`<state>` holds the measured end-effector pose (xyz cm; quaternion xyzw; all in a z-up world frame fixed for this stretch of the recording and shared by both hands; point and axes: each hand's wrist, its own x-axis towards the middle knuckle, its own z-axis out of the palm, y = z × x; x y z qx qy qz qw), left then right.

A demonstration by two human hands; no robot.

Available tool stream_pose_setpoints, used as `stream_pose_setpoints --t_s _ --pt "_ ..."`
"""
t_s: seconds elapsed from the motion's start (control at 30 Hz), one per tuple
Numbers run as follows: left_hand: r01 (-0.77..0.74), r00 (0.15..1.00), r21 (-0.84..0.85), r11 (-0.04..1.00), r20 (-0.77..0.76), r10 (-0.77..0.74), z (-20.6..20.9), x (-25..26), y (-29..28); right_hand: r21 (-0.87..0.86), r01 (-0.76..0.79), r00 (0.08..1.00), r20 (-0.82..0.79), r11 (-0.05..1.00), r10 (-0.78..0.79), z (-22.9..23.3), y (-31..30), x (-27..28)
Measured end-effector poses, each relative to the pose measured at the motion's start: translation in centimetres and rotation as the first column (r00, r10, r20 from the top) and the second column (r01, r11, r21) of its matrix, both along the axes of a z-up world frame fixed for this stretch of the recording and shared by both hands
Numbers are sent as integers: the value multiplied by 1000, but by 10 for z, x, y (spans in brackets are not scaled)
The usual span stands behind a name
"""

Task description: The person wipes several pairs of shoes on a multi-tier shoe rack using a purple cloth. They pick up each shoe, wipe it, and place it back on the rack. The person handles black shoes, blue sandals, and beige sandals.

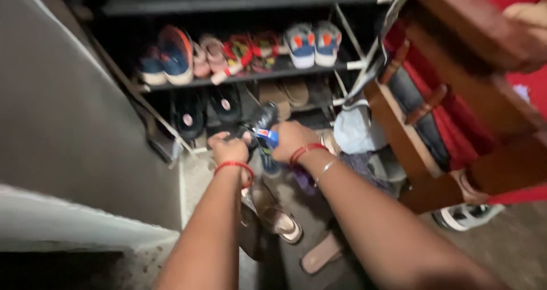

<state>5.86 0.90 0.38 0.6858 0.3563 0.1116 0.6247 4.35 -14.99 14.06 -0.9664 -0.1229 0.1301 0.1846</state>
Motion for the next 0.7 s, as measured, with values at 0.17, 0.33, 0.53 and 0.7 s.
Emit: stream_pose_setpoints --t_s 0.17,0.33,0.53,0.7 --pt "215 966 172 961 110 -236 37 -29 14 -60 -8 1000 19 998 9 31 7 -29" --pt "222 943 345 912 161 -290 94 -76 6 36 125 991 40 992 -126 32 2 -40" --pt "272 929 381 884 134 -344 115 -108 11 28 151 987 44 988 -152 5 -11 -46" --pt "201 959 173 964 167 -230 80 -101 12 -46 57 998 -9 997 -58 -2 1 -54"
